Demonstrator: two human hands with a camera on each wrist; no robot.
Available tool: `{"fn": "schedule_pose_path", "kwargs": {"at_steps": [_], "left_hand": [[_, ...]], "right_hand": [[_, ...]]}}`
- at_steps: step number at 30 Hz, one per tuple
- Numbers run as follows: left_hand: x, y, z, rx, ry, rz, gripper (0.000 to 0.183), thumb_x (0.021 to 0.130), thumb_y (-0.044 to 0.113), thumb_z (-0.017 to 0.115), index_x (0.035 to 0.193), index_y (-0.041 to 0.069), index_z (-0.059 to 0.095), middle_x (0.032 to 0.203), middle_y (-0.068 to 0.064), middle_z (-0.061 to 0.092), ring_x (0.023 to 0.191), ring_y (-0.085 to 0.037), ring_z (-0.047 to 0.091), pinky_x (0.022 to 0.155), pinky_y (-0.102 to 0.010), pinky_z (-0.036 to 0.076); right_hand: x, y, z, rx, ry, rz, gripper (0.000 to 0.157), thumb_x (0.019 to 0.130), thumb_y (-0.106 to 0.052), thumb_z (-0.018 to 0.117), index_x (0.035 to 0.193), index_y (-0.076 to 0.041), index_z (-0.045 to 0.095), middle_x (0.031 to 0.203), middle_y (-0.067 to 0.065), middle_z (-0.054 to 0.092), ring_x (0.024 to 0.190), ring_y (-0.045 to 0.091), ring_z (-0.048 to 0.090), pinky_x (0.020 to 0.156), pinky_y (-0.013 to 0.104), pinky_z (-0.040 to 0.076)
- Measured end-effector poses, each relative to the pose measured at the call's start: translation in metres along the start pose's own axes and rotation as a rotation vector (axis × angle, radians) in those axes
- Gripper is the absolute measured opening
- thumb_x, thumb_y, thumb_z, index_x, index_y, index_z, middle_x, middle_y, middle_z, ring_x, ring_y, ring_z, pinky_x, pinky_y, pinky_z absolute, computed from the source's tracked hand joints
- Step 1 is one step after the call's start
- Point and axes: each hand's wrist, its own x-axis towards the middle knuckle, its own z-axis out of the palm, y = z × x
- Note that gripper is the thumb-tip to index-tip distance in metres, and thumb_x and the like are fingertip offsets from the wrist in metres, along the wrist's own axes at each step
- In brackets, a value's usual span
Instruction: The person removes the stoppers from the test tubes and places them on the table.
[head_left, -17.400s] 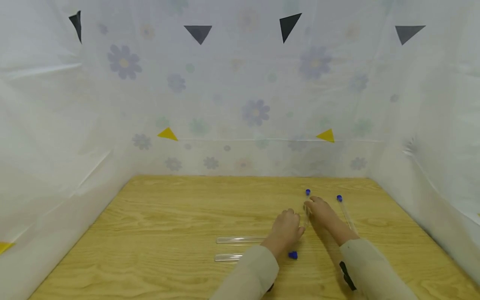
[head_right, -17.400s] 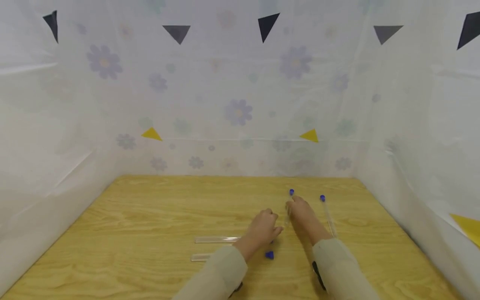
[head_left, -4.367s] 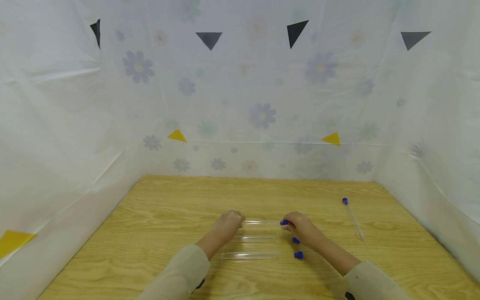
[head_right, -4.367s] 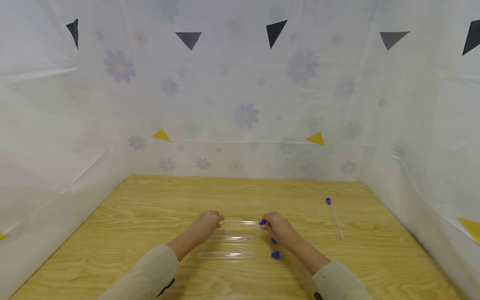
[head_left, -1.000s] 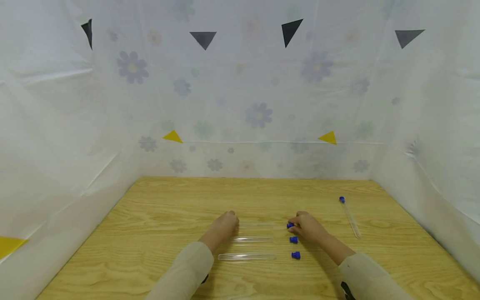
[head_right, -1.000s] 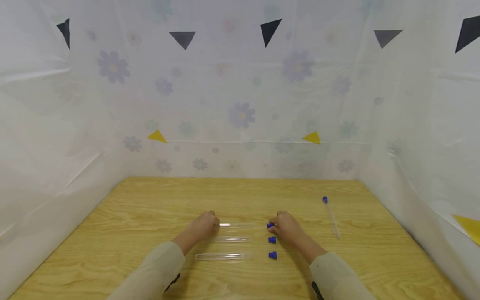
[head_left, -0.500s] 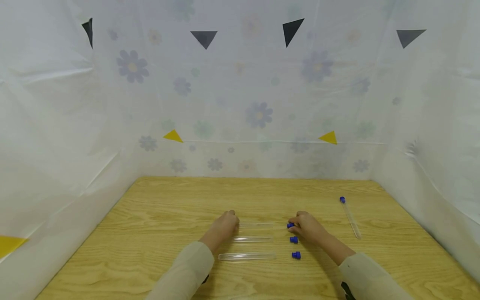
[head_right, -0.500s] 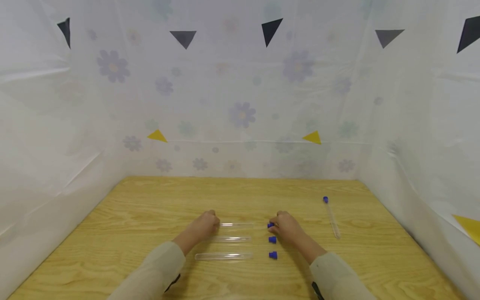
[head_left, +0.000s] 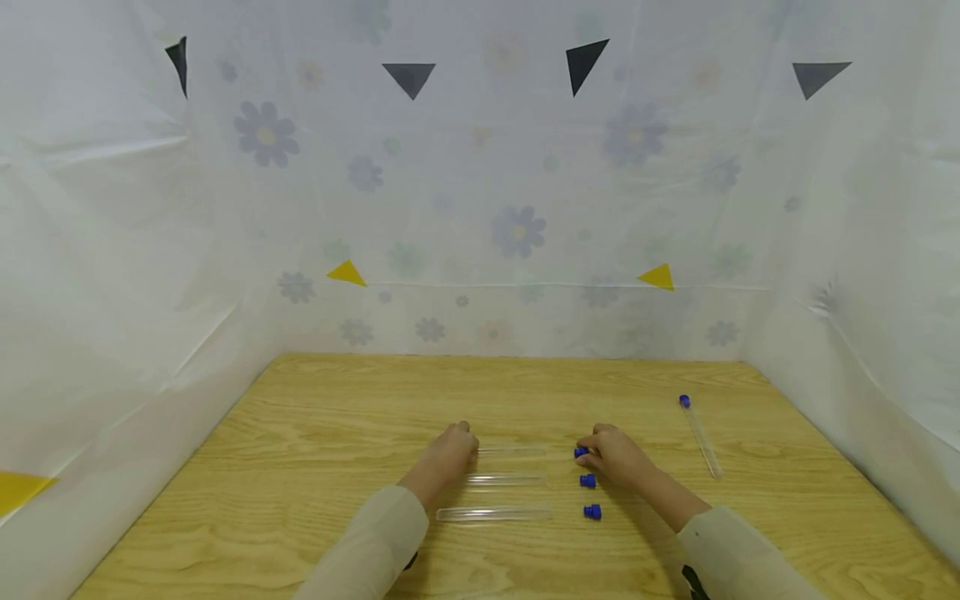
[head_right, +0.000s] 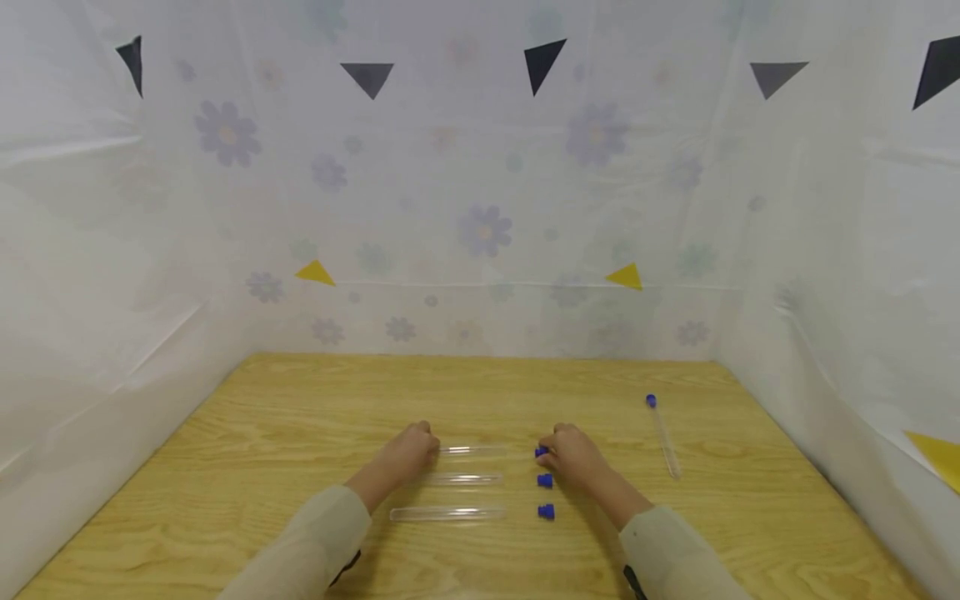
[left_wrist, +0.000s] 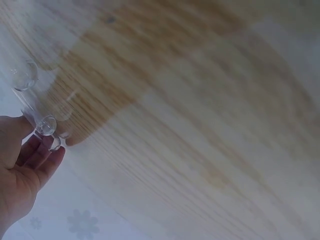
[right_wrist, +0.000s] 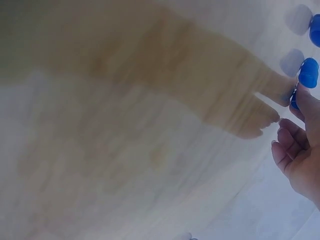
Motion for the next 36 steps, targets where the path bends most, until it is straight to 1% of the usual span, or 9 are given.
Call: {"fn": "schedule_pose_path", "kwargs": {"at_steps": [8,11,15,19,23,27,31,34,36], "left_hand": [[0.0006,0.0000,0.0017,-0.036,0.005,-0.008,0.007,0.083,0.010,0.066,0.086,0.006,0.071,0.088,-0.005,0.056,0.087,-0.021,0.057,0.075,-0.024,0.053],[0.0006,-0.0005,0.0030,-0.026,0.017,-0.001,0.007,0.084,0.011,0.066,0.085,0.006,0.071,0.088,-0.006,0.056,0.086,-0.021,0.057,0.076,-0.024,0.053],[0.0006,-0.0009,0.0035,-0.032,0.025,0.000,0.007,0.084,0.012,0.066,0.083,0.006,0.070,0.087,-0.006,0.056,0.086,-0.021,0.058,0.076,-0.025,0.054],[0.0005,-0.0004,0.0022,-0.046,0.022,-0.001,0.008,0.084,0.012,0.066,0.082,0.005,0.070,0.087,-0.006,0.055,0.085,-0.022,0.057,0.076,-0.026,0.054],[0.0003,0.0010,0.0004,-0.020,0.018,0.000,0.009,0.084,0.012,0.066,0.083,0.004,0.070,0.086,-0.006,0.056,0.084,-0.021,0.057,0.075,-0.025,0.054],[0.0004,0.0013,0.0000,0.005,0.025,0.010,0.009,0.084,0.012,0.066,0.083,0.004,0.071,0.085,-0.006,0.057,0.082,-0.020,0.058,0.075,-0.024,0.054],[0.0008,0.0004,0.0000,-0.019,0.021,0.012,0.010,0.083,0.012,0.067,0.084,0.003,0.071,0.084,-0.006,0.058,0.081,-0.020,0.058,0.074,-0.024,0.054],[0.0010,-0.0003,-0.0002,-0.033,0.022,0.013,0.010,0.083,0.013,0.067,0.084,0.004,0.071,0.082,-0.005,0.057,0.079,-0.019,0.057,0.072,-0.024,0.053],[0.0014,-0.0012,0.0002,-0.036,0.038,0.021,0.012,0.083,0.015,0.068,0.080,0.004,0.071,0.080,-0.005,0.057,0.076,-0.018,0.056,0.068,-0.024,0.052]], "right_hand": [[-0.0004,-0.0013,-0.0019,0.003,-0.005,0.005,0.016,0.086,-0.012,0.063,0.095,0.000,0.069,0.067,-0.002,0.046,0.059,0.004,0.027,0.051,0.017,0.027],[-0.0003,-0.0006,-0.0014,0.005,-0.006,0.013,0.018,0.086,-0.012,0.063,0.096,0.001,0.069,0.068,-0.002,0.047,0.059,0.004,0.028,0.051,0.017,0.028],[-0.0003,0.0006,0.0000,0.005,-0.010,0.019,0.015,0.086,-0.013,0.064,0.094,-0.002,0.069,0.067,-0.003,0.044,0.059,0.005,0.027,0.051,0.017,0.027],[-0.0003,0.0008,0.0006,0.002,-0.012,0.031,0.009,0.086,-0.015,0.064,0.088,-0.006,0.068,0.065,-0.004,0.040,0.059,0.006,0.026,0.051,0.018,0.024],[-0.0007,-0.0003,-0.0008,-0.009,-0.009,0.035,0.006,0.085,-0.014,0.065,0.083,-0.008,0.066,0.065,-0.003,0.037,0.058,0.006,0.025,0.051,0.018,0.023],[-0.0016,-0.0013,-0.0027,-0.010,-0.021,0.058,0.008,0.084,-0.012,0.066,0.089,-0.006,0.067,0.065,-0.003,0.039,0.059,0.006,0.025,0.051,0.019,0.024],[-0.0026,-0.0014,-0.0043,0.006,-0.035,0.063,0.014,0.084,-0.012,0.066,0.095,-0.003,0.067,0.065,-0.003,0.040,0.059,0.006,0.026,0.051,0.019,0.025],[-0.0029,0.0003,-0.0057,-0.008,-0.040,0.038,0.009,0.084,-0.014,0.066,0.087,-0.006,0.065,0.065,-0.003,0.038,0.059,0.006,0.025,0.051,0.018,0.023],[-0.0033,0.0017,-0.0065,-0.019,-0.039,0.022,0.010,0.084,-0.015,0.067,0.079,-0.009,0.060,0.064,-0.004,0.037,0.059,0.006,0.024,0.051,0.018,0.022]]}}
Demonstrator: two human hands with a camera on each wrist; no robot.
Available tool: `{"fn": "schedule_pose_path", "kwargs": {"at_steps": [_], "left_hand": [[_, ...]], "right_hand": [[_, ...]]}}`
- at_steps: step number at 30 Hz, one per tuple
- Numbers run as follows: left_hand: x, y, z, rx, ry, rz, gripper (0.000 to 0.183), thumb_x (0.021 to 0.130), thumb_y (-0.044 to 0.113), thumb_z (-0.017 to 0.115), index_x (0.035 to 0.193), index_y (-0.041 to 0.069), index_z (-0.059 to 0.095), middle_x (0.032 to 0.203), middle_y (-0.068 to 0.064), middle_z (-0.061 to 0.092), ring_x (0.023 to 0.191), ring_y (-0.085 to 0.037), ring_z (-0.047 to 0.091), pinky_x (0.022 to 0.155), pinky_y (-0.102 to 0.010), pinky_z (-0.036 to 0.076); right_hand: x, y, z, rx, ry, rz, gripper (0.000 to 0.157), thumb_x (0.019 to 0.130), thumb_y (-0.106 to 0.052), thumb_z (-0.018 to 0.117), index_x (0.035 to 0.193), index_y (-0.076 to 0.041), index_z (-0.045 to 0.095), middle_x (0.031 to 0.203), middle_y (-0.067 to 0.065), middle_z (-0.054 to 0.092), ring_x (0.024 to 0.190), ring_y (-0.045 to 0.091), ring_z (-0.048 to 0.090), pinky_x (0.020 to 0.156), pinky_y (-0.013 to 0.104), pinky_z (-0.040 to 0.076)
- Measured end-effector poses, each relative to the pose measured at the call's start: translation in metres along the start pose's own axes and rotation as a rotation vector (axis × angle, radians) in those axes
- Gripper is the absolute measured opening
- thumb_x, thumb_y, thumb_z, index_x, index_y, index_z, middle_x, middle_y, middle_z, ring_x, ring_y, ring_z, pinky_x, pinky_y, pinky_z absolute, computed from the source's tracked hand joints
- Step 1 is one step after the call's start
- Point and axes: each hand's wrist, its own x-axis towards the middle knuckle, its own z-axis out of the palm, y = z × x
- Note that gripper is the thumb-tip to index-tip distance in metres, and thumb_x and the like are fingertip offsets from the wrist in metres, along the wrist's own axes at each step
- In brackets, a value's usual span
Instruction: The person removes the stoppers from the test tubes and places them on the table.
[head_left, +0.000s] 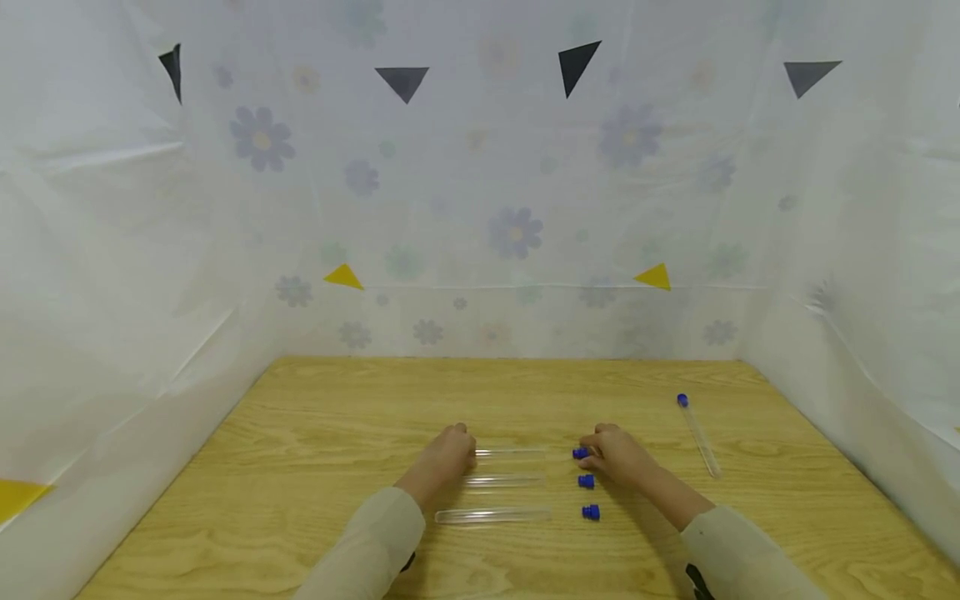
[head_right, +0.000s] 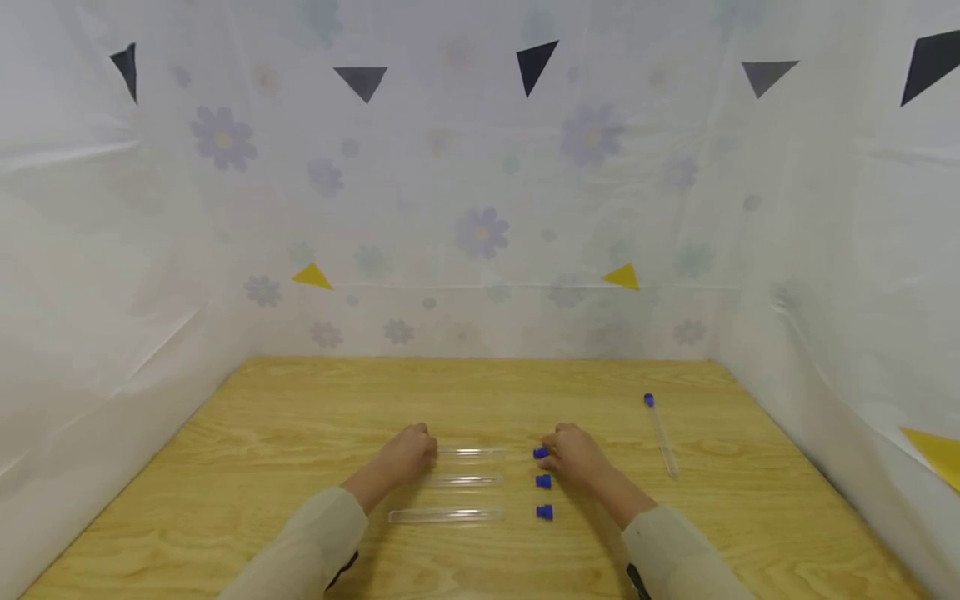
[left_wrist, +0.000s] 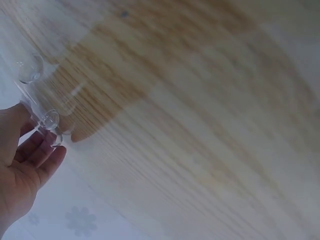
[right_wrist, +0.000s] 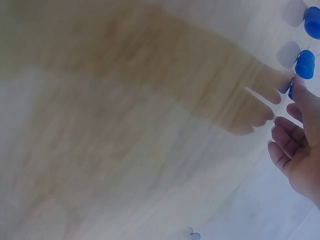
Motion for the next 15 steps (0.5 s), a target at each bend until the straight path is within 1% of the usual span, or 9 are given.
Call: {"fn": "schedule_pose_path", "kwargs": {"at_steps": [3,6,8,12,14,15], "left_hand": [[0.000,-0.001,0.001,0.001,0.021,0.004,0.017,0.084,0.017,0.067,0.074,0.004,0.069,0.079,-0.006,0.057,0.072,-0.018,0.056,0.065,-0.026,0.051],[0.000,-0.002,0.001,-0.022,0.022,-0.007,0.023,0.086,0.020,0.065,0.071,0.003,0.068,0.079,-0.008,0.057,0.071,-0.018,0.055,0.062,-0.027,0.050],[0.001,-0.003,0.000,-0.032,0.029,-0.008,0.025,0.088,0.021,0.063,0.072,0.002,0.068,0.079,-0.008,0.057,0.071,-0.018,0.055,0.062,-0.028,0.051],[0.001,-0.004,-0.002,-0.058,0.043,-0.001,0.026,0.090,0.020,0.061,0.074,0.000,0.066,0.078,-0.009,0.057,0.071,-0.020,0.056,0.063,-0.030,0.051],[0.002,-0.004,-0.004,-0.052,0.044,0.005,0.027,0.090,0.021,0.060,0.075,-0.001,0.065,0.080,-0.010,0.058,0.073,-0.021,0.057,0.065,-0.031,0.052],[0.002,-0.004,-0.004,-0.043,0.041,0.006,0.027,0.091,0.021,0.059,0.075,-0.001,0.065,0.081,-0.010,0.058,0.073,-0.021,0.057,0.066,-0.032,0.052]], "right_hand": [[-0.001,0.002,-0.002,-0.011,-0.005,-0.009,0.021,0.083,-0.015,0.068,0.070,-0.013,0.050,0.064,-0.004,0.033,0.059,0.006,0.023,0.051,0.018,0.021],[-0.002,0.003,-0.004,-0.016,-0.001,-0.018,0.024,0.082,-0.015,0.068,0.069,-0.013,0.048,0.064,-0.004,0.032,0.059,0.005,0.023,0.051,0.018,0.021],[-0.004,0.004,-0.005,-0.010,0.002,-0.026,0.026,0.082,-0.016,0.068,0.067,-0.014,0.047,0.064,-0.006,0.031,0.060,0.005,0.023,0.052,0.017,0.021],[-0.006,0.008,-0.008,0.037,0.005,-0.030,0.037,0.084,-0.016,0.067,0.061,-0.014,0.038,0.063,-0.009,0.023,0.060,0.003,0.020,0.054,0.018,0.020],[-0.007,0.011,-0.010,0.057,0.004,-0.024,0.040,0.084,-0.014,0.066,0.059,-0.013,0.034,0.062,-0.010,0.021,0.059,0.003,0.020,0.055,0.018,0.020],[-0.007,0.013,-0.011,0.051,0.007,-0.025,0.040,0.084,-0.013,0.066,0.059,-0.013,0.035,0.061,-0.010,0.022,0.059,0.003,0.021,0.054,0.018,0.021]]}}
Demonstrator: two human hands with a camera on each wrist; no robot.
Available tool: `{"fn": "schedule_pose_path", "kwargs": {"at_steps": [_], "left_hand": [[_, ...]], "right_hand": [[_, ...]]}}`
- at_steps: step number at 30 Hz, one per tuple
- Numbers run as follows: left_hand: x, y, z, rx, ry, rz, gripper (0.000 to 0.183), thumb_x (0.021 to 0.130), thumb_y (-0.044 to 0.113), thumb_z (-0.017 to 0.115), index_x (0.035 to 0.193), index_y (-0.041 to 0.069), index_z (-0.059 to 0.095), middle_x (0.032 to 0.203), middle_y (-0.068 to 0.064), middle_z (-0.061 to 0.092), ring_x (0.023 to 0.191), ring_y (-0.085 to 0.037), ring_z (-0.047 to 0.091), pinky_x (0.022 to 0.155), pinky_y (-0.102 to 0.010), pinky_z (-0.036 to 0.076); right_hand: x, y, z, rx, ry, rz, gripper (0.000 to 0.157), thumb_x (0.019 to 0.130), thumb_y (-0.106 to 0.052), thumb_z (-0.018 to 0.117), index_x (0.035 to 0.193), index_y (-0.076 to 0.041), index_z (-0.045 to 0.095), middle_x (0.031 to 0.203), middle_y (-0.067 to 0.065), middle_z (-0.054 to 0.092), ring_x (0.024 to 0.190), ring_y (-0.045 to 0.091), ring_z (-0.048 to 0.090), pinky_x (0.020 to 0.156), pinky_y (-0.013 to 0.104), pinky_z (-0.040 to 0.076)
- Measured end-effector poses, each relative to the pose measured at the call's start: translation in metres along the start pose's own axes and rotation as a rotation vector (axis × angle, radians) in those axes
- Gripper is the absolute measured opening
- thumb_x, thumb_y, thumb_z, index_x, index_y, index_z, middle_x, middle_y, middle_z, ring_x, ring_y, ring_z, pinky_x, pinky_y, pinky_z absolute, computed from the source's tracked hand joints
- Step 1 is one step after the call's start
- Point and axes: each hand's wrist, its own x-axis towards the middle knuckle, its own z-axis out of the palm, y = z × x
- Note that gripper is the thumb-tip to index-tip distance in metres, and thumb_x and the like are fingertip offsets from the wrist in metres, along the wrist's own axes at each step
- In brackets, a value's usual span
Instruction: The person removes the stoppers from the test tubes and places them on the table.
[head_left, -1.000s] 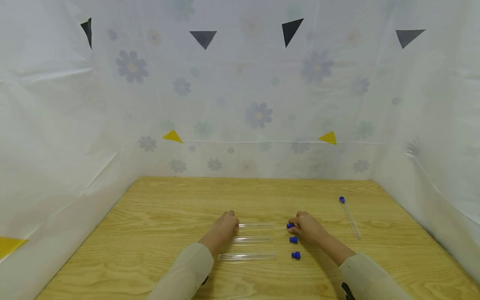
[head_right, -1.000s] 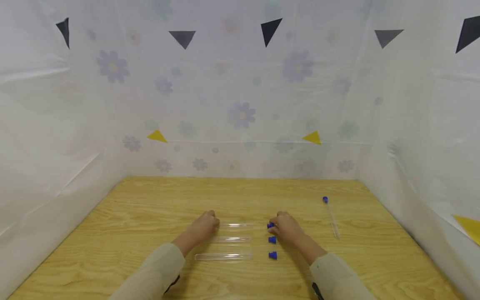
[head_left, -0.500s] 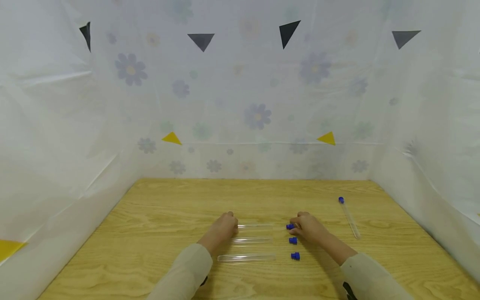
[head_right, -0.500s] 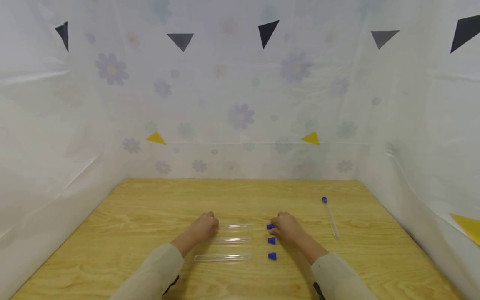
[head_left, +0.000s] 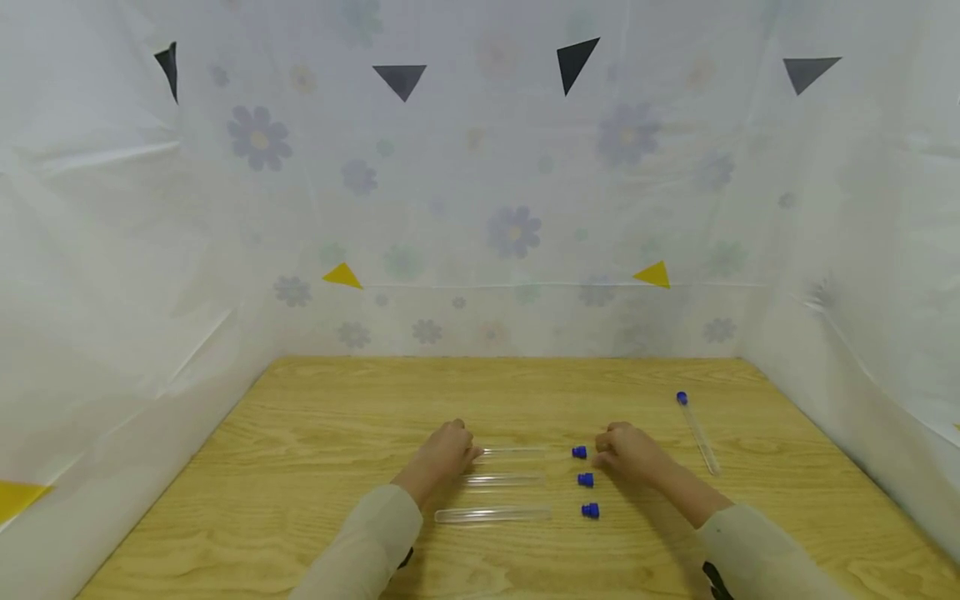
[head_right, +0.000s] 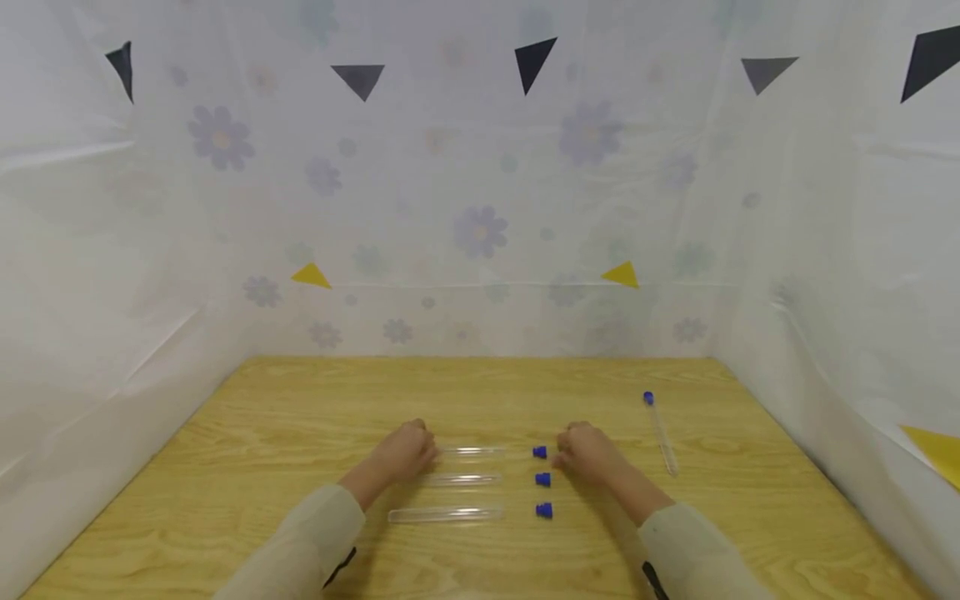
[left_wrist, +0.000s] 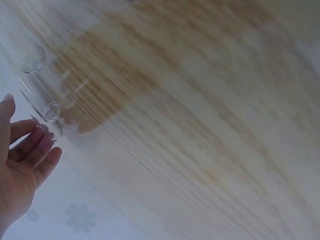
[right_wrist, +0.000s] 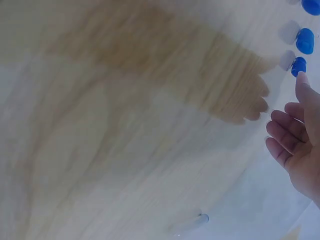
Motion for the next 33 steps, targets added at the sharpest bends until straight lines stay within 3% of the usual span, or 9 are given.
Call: {"fn": "schedule_pose_path", "kwargs": {"at_steps": [3,6,9,16,23,27,33], "left_hand": [[0.000,0.001,-0.002,0.024,-0.015,-0.003,0.028,0.091,0.022,0.058,0.077,-0.001,0.065,0.083,-0.011,0.059,0.076,-0.022,0.058,0.067,-0.032,0.053],[0.000,0.002,-0.003,0.041,-0.018,-0.006,0.028,0.092,0.022,0.058,0.077,-0.001,0.065,0.083,-0.011,0.059,0.075,-0.022,0.058,0.067,-0.031,0.054],[0.000,0.001,-0.004,0.046,-0.010,-0.001,0.027,0.092,0.021,0.058,0.076,0.000,0.064,0.082,-0.010,0.058,0.074,-0.020,0.058,0.065,-0.029,0.053],[0.005,0.005,-0.009,0.040,0.025,0.036,0.022,0.091,0.016,0.058,0.084,-0.002,0.065,0.083,-0.011,0.059,0.077,-0.022,0.059,0.068,-0.031,0.054],[0.010,0.021,-0.013,0.032,0.005,0.015,0.024,0.093,0.019,0.056,0.086,-0.001,0.066,0.090,-0.013,0.062,0.084,-0.024,0.061,0.073,-0.031,0.054],[0.015,0.028,-0.014,0.041,0.003,0.015,0.025,0.093,0.021,0.056,0.095,-0.001,0.067,0.095,-0.013,0.064,0.088,-0.023,0.062,0.075,-0.029,0.055],[0.021,0.038,-0.012,0.066,0.023,0.031,0.026,0.094,0.023,0.055,0.096,0.001,0.068,0.094,-0.011,0.064,0.088,-0.021,0.062,0.074,-0.027,0.055]], "right_hand": [[-0.003,0.005,-0.002,-0.071,0.014,-0.023,0.029,0.083,-0.012,0.067,0.061,-0.012,0.048,0.058,-0.009,0.037,0.057,0.003,0.033,0.051,0.018,0.030],[-0.006,0.010,-0.003,-0.157,0.041,-0.045,0.011,0.081,-0.011,0.069,0.073,-0.006,0.064,0.066,-0.001,0.058,0.061,0.011,0.051,0.053,0.023,0.045],[-0.009,0.012,-0.006,-0.185,0.060,-0.028,0.012,0.080,-0.011,0.070,0.084,0.000,0.068,0.076,0.008,0.065,0.069,0.021,0.060,0.060,0.030,0.052],[-0.019,0.015,-0.014,-0.197,0.111,0.032,0.020,0.081,-0.009,0.068,0.094,0.007,0.068,0.086,0.017,0.066,0.080,0.031,0.062,0.068,0.039,0.055],[-0.033,0.024,-0.025,-0.226,0.136,0.070,0.024,0.080,-0.009,0.069,0.097,0.007,0.067,0.092,0.019,0.065,0.086,0.035,0.061,0.072,0.043,0.054],[-0.039,0.031,-0.028,-0.261,0.183,0.036,0.022,0.078,-0.009,0.071,0.093,0.007,0.068,0.088,0.018,0.066,0.082,0.033,0.063,0.069,0.042,0.054],[-0.047,0.038,-0.033,-0.279,0.231,0.008,0.021,0.075,-0.006,0.073,0.091,0.007,0.068,0.086,0.018,0.066,0.080,0.033,0.063,0.067,0.041,0.054]]}}
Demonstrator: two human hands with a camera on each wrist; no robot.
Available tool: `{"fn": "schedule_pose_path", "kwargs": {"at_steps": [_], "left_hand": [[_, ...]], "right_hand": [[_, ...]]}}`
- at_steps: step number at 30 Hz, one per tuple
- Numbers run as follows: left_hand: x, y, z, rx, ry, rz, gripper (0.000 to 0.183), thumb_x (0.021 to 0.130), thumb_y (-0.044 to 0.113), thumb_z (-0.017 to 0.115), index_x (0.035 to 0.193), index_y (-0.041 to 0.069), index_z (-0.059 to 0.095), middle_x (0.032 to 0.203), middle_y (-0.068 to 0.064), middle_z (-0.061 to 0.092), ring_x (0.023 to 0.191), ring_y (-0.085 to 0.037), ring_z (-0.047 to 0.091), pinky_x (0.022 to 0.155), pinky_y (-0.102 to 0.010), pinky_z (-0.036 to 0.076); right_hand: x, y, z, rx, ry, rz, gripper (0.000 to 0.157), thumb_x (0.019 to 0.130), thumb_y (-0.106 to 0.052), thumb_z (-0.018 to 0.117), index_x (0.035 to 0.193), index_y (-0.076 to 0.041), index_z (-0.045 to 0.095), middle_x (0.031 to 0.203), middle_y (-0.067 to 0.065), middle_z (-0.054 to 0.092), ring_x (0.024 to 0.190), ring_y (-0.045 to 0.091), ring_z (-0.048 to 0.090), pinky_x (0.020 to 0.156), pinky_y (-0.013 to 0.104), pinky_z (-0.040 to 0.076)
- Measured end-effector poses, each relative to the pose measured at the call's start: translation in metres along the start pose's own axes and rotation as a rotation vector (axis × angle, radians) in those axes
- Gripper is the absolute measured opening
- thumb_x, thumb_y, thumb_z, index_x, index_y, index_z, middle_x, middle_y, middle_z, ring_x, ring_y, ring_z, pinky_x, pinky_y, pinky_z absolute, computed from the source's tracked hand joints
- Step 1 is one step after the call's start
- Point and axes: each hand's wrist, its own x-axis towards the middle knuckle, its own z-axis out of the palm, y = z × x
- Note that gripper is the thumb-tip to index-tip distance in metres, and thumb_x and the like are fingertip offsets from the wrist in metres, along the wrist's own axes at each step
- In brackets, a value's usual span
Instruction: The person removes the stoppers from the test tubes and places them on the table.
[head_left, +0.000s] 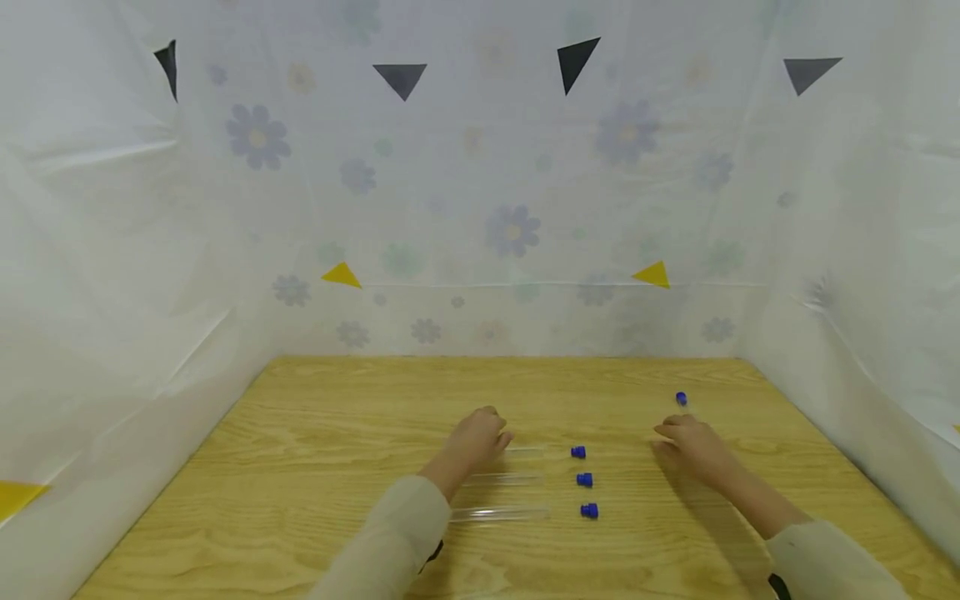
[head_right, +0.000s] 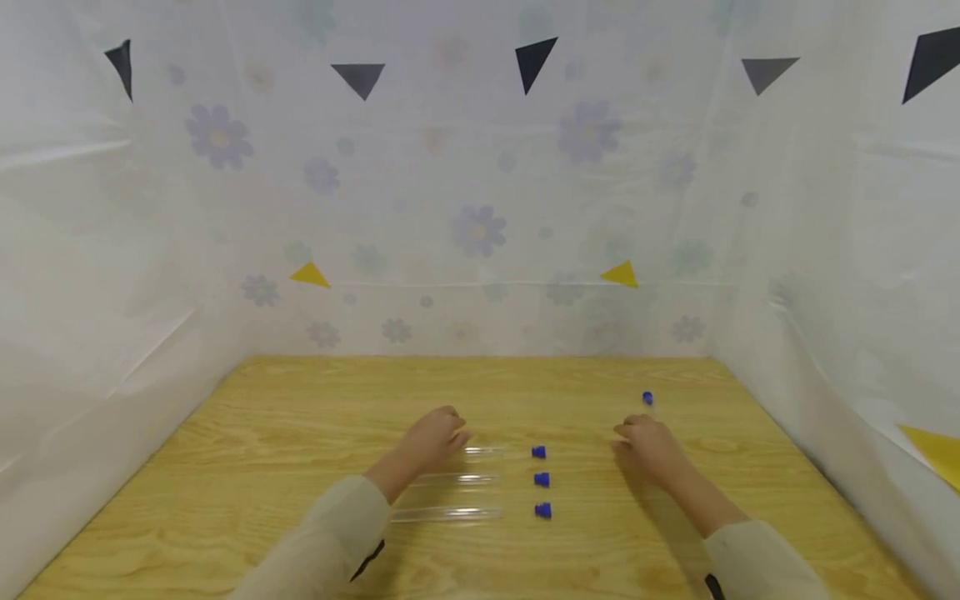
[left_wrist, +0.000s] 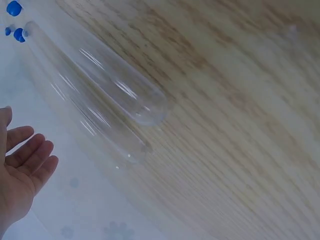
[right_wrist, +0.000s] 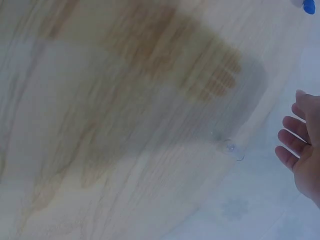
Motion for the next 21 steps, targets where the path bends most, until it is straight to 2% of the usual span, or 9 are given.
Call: {"fn": "schedule_pose_path", "kwargs": {"at_steps": [5,10,14,21], "left_hand": [[0.005,0.011,0.002,-0.011,-0.004,-0.017,0.026,0.094,0.024,0.055,0.098,0.002,0.068,0.096,-0.010,0.064,0.090,-0.020,0.062,0.076,-0.026,0.055],[0.008,0.025,0.002,-0.006,-0.018,-0.030,0.025,0.094,0.024,0.055,0.102,0.003,0.068,0.100,-0.009,0.064,0.093,-0.020,0.062,0.077,-0.025,0.055],[0.010,0.035,0.003,0.022,0.001,-0.032,0.026,0.093,0.025,0.056,0.104,0.006,0.068,0.099,-0.006,0.065,0.092,-0.017,0.063,0.076,-0.023,0.054],[0.016,0.050,0.006,0.050,0.003,-0.014,0.025,0.092,0.028,0.056,0.103,0.009,0.069,0.097,-0.004,0.065,0.089,-0.015,0.063,0.073,-0.021,0.054]], "right_hand": [[-0.006,0.007,-0.003,-0.004,0.033,-0.006,0.021,0.073,-0.002,0.074,0.091,0.007,0.067,0.085,0.017,0.066,0.080,0.033,0.062,0.068,0.042,0.054],[-0.015,0.014,-0.005,0.002,0.021,0.035,0.022,0.073,0.001,0.072,0.093,0.009,0.067,0.088,0.020,0.066,0.082,0.036,0.062,0.069,0.044,0.054],[-0.022,0.019,-0.007,0.001,0.007,0.063,0.022,0.074,0.003,0.071,0.094,0.010,0.066,0.091,0.024,0.065,0.085,0.040,0.061,0.069,0.046,0.054],[-0.030,0.032,-0.007,-0.009,0.012,0.078,0.023,0.072,0.009,0.069,0.095,0.010,0.066,0.088,0.023,0.064,0.080,0.039,0.061,0.066,0.045,0.054]]}}
